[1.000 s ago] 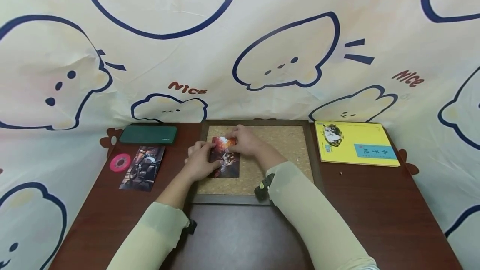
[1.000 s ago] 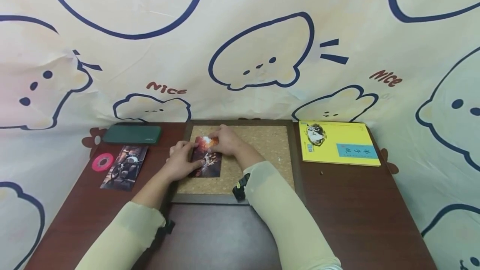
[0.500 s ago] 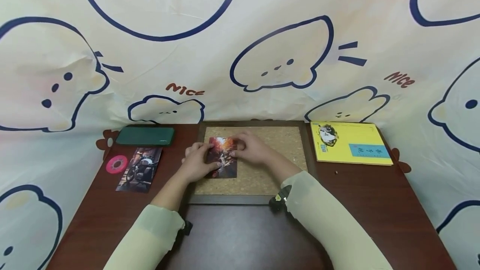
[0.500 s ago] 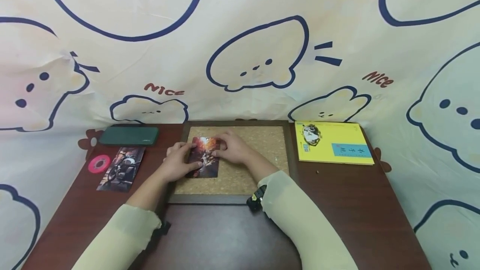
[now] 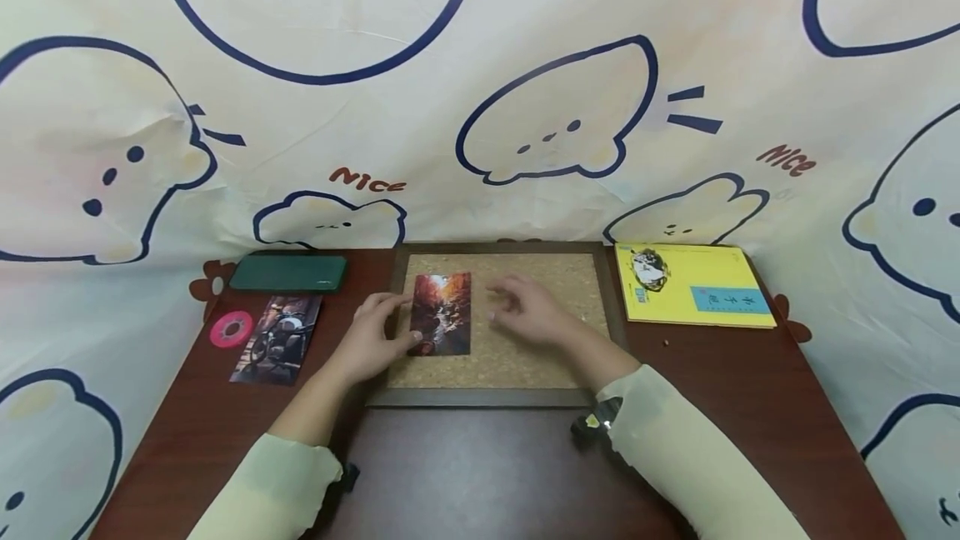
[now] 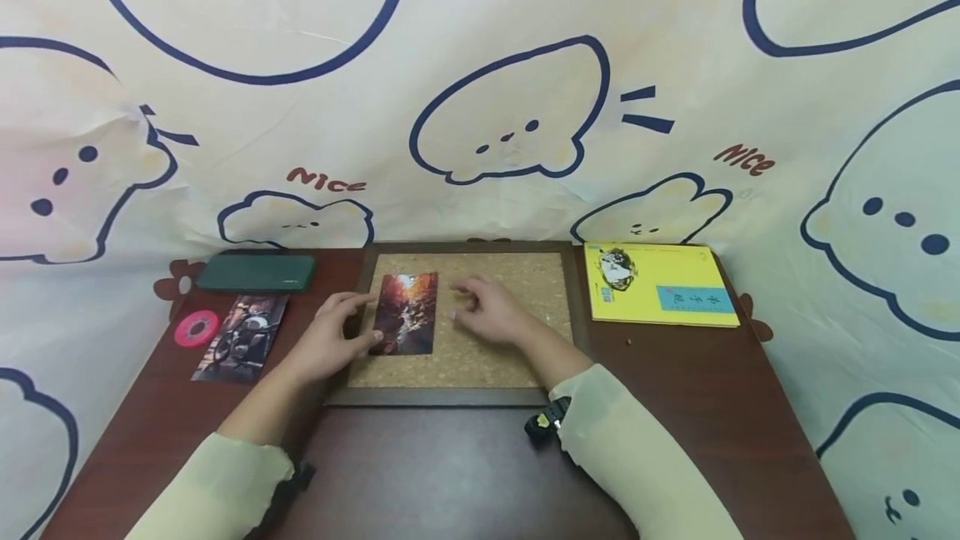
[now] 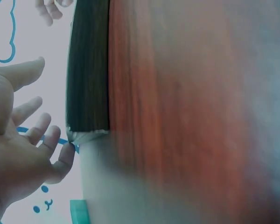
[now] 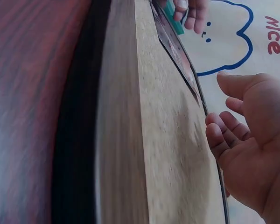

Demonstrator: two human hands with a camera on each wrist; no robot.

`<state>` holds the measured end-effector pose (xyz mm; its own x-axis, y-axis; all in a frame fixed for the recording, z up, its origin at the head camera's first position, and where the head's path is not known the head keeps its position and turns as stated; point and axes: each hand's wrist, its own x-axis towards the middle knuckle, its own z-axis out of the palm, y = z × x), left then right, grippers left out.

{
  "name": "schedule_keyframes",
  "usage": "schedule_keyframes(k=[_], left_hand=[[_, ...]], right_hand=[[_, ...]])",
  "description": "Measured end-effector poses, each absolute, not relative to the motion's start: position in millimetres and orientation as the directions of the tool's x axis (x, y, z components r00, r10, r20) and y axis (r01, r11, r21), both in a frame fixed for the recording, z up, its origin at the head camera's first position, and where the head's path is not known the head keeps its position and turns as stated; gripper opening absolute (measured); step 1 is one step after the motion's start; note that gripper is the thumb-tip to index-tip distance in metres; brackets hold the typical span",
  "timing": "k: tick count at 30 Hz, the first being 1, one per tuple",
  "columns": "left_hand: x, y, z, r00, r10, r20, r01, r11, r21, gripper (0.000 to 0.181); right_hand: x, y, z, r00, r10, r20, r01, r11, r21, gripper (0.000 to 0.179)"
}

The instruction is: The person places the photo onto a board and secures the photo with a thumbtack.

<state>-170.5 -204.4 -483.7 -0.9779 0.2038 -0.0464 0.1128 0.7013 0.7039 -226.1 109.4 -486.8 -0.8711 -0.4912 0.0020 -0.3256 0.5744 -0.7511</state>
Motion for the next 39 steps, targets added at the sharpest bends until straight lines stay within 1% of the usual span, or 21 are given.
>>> schedule_keyframes(k=[5,9,14,16,20,26,35,39], left_hand=[[-162,-212,-482,-0.98,0.201,-0.005,0.142,0.71,0.69,0.061],[-155,-220,-478,-0.983,0.184,0.007,0.14,0.72,0.679,0.057],[-147,-233,-474,-0.986,0.165,0.029,0.143,0.737,0.661,0.053],[-145,-237,-472,-0.987,0.158,0.037,0.143,0.741,0.657,0.051],[-141,-241,-470,-0.987,0.159,0.039,0.145,0.74,0.657,0.05],[-135,-246,-469,-0.987,0.157,0.03,0.14,0.755,0.641,0.05],[-129,-269,-469,-0.995,0.102,0.004,0.084,0.799,0.596,0.052],[-127,-280,-470,-0.997,0.072,0.019,0.07,0.819,0.57,0.053]], right_hand=[[-216,129,-481,-0.877,-0.479,0.031,-0.34,0.573,-0.746,0.055],[-207,147,-481,-0.874,-0.481,0.061,-0.366,0.571,-0.735,0.052],[-195,170,-481,-0.884,-0.464,0.055,-0.351,0.582,-0.733,0.052],[-191,179,-481,-0.888,-0.453,0.075,-0.36,0.584,-0.727,0.05],[-181,194,-480,-0.89,-0.439,0.121,-0.388,0.592,-0.706,0.044],[-164,217,-481,-0.896,-0.412,0.167,-0.405,0.6,-0.69,0.043],[-147,251,-485,-0.926,-0.349,0.142,-0.354,0.678,-0.644,0.039],[-142,267,-486,-0.945,-0.307,0.116,-0.309,0.709,-0.634,0.037]])
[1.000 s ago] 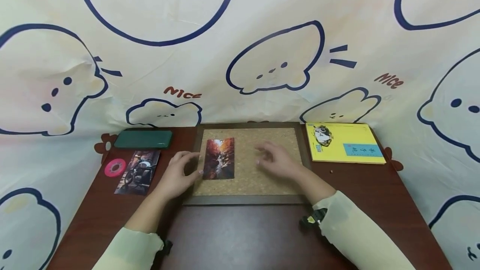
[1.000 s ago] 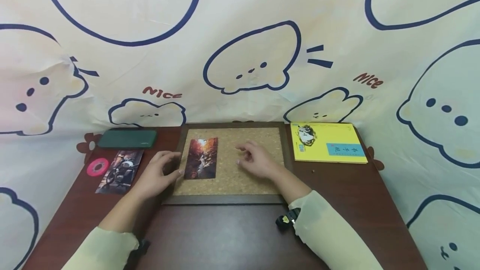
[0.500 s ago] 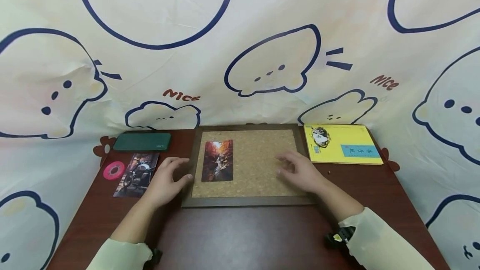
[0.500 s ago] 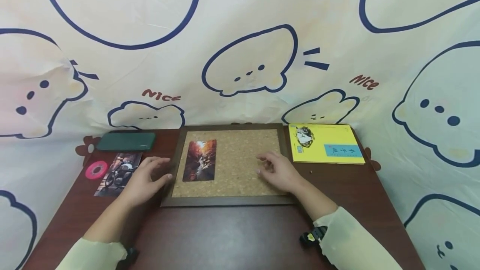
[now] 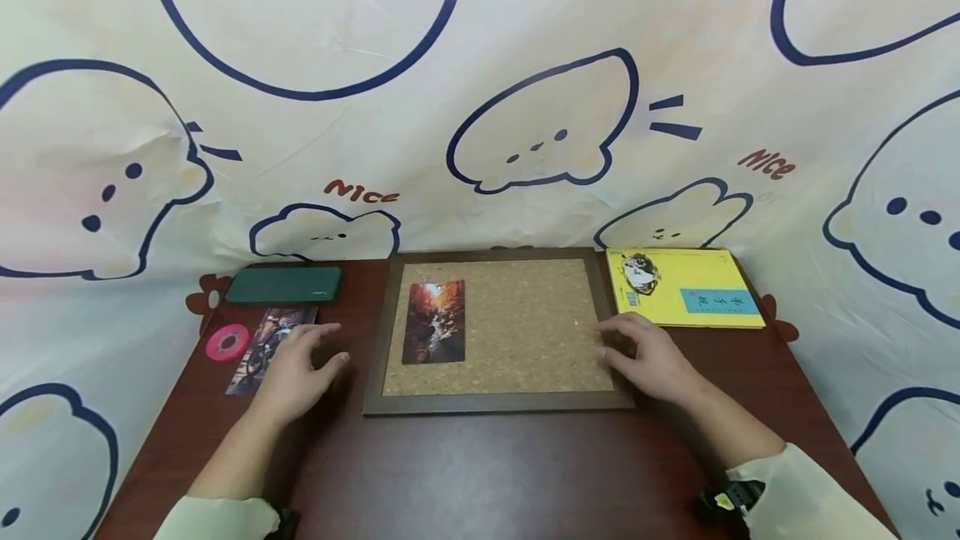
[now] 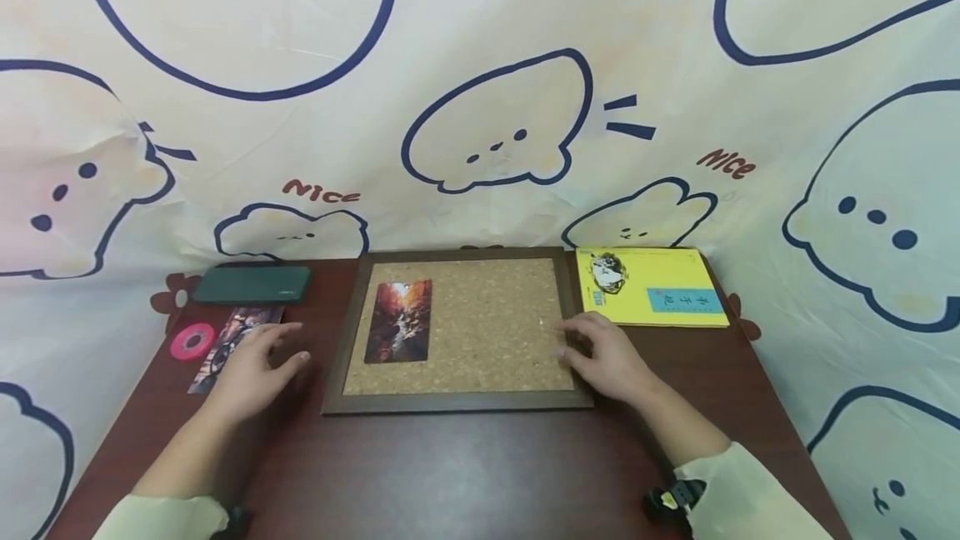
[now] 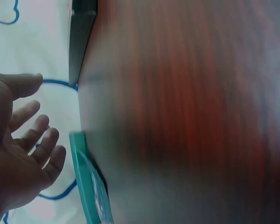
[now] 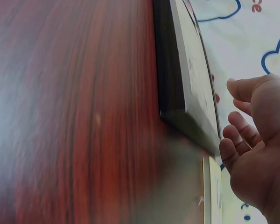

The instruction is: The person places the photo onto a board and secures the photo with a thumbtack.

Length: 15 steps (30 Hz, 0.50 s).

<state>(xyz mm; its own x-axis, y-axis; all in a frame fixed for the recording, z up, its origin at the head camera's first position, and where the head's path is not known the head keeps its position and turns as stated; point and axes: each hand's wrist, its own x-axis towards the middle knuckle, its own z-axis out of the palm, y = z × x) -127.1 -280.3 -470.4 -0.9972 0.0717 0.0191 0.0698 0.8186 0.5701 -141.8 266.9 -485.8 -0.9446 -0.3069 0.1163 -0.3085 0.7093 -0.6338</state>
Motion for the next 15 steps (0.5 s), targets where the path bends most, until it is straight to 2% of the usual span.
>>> schedule_keyframes(k=[5,10,15], left_hand=[[-124,-297,-471,-0.998,0.033,0.044,0.052,0.84,0.54,0.053],[-120,-311,-473,-0.998,-0.037,0.052,-0.006,0.865,0.502,0.044],[-119,-324,-474,-0.994,-0.095,0.047,-0.061,0.875,0.48,0.043]], right_hand=[[-137,287,-487,-0.966,-0.246,0.079,-0.237,0.723,-0.649,0.037],[-136,306,-485,-0.983,-0.174,0.058,-0.171,0.751,-0.638,0.039],[-134,326,-482,-0.988,-0.138,0.071,-0.152,0.775,-0.613,0.042]])
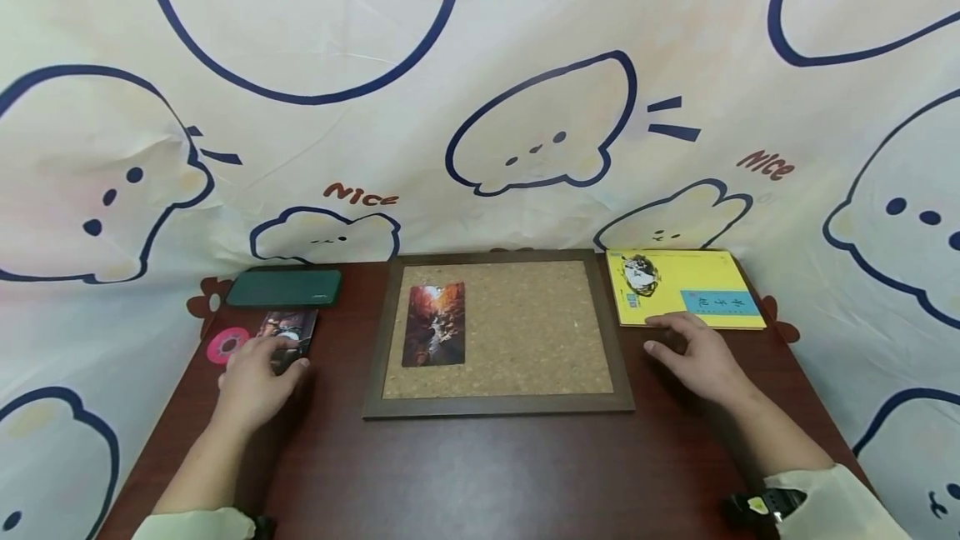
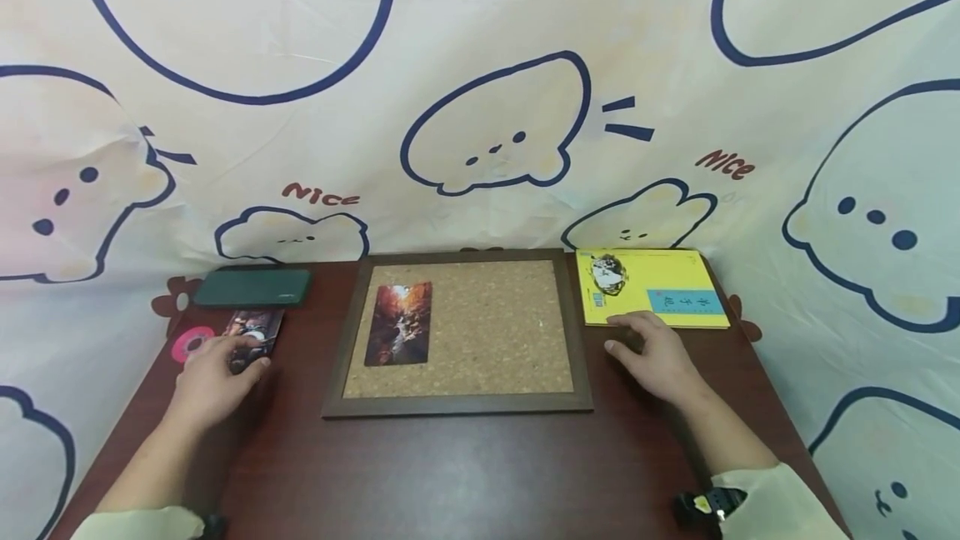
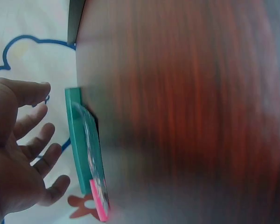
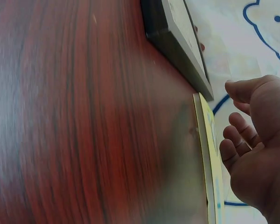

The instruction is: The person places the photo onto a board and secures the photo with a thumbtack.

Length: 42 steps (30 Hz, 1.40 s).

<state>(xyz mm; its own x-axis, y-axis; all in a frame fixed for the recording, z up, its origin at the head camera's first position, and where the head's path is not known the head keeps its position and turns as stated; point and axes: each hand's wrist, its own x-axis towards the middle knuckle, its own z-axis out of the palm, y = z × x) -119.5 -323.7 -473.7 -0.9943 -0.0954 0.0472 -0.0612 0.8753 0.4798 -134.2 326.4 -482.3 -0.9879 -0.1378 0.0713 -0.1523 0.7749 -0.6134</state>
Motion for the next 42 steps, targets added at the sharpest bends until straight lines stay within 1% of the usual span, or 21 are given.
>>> schedule_keyframes(k=[4,10,16,23,37,42], left_hand=[[-118,-335,-474,-0.988,-0.154,0.018,-0.128,0.876,0.465,0.048],[-114,-351,-473,-0.973,-0.228,-0.035,-0.218,0.864,0.453,0.056],[-113,-363,-474,-0.968,-0.246,-0.049,-0.242,0.863,0.444,0.062],[-113,-371,-475,-0.961,-0.262,-0.093,-0.276,0.857,0.436,0.067],[-113,-374,-482,-0.952,-0.259,-0.165,-0.306,0.853,0.423,0.077],[-114,-373,-481,-0.946,-0.262,-0.19,-0.32,0.845,0.428,0.08]], right_hand=[[-132,339,-483,-0.991,-0.11,0.07,-0.13,0.794,-0.594,0.044],[-133,352,-489,-0.995,-0.091,0.034,-0.094,0.813,-0.575,0.045],[-134,358,-492,-0.995,-0.102,-0.01,-0.08,0.832,-0.549,0.043],[-138,355,-495,-0.992,-0.106,-0.067,-0.052,0.833,-0.551,0.041],[-145,344,-502,-0.993,-0.111,-0.037,-0.077,0.856,-0.511,0.032],[-146,340,-503,-0.994,-0.11,-0.025,-0.082,0.86,-0.504,0.026]])
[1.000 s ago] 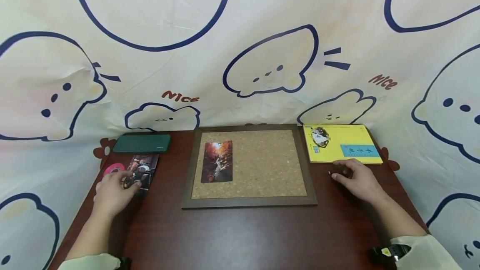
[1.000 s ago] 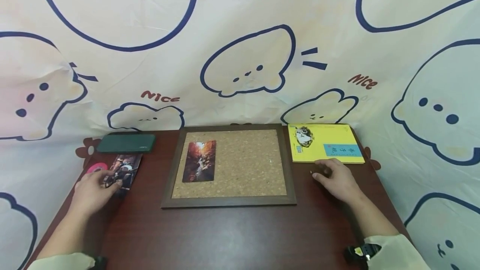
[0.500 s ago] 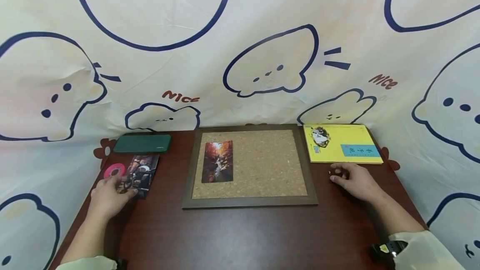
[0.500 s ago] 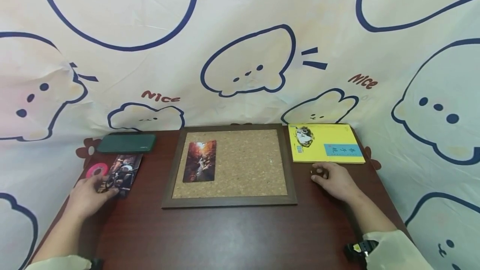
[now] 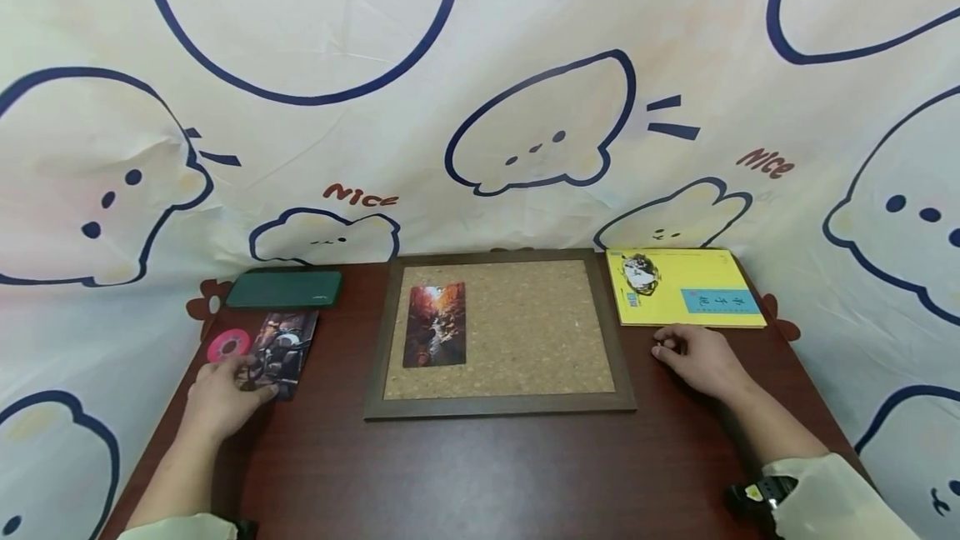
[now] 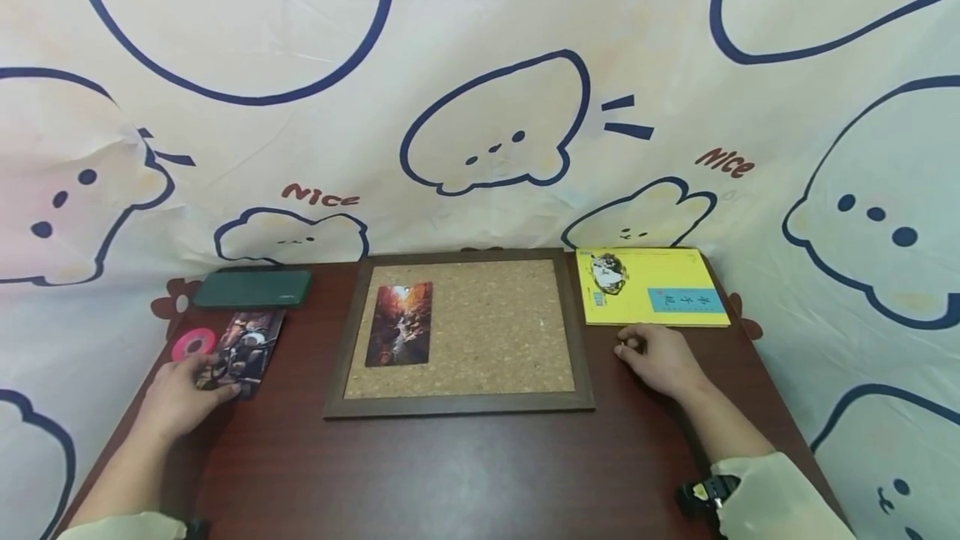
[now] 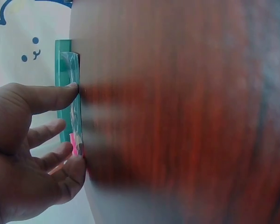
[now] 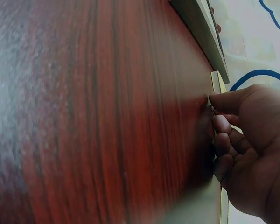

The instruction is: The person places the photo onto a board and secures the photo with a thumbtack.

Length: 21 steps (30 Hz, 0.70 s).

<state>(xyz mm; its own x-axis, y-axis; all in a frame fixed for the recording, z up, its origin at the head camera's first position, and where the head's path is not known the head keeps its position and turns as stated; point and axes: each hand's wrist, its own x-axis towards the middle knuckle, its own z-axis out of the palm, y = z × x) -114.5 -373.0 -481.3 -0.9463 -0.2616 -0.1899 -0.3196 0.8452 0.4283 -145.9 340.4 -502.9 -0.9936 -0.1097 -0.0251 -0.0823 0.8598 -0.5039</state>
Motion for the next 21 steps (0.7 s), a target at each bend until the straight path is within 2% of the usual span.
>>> schedule_keyframes(k=[6,12,21], left_hand=[[-115.5,-372.0,-478.8,-0.941,-0.258,-0.218,-0.33,0.84,0.431,0.087],[-117.4,-371.0,-478.6,-0.935,-0.26,-0.242,-0.344,0.836,0.428,0.091],[-120.4,-367.5,-480.6,-0.945,-0.204,-0.256,-0.311,0.804,0.506,0.099]], right_hand=[[-146.0,338.8,-503.6,-0.996,-0.087,-0.011,-0.07,0.864,-0.499,0.014],[-143.2,341.5,-503.1,-0.997,-0.082,-0.008,-0.066,0.854,-0.516,0.013],[-140.2,341.0,-500.3,-0.999,-0.05,-0.018,-0.033,0.85,-0.525,0.015]])
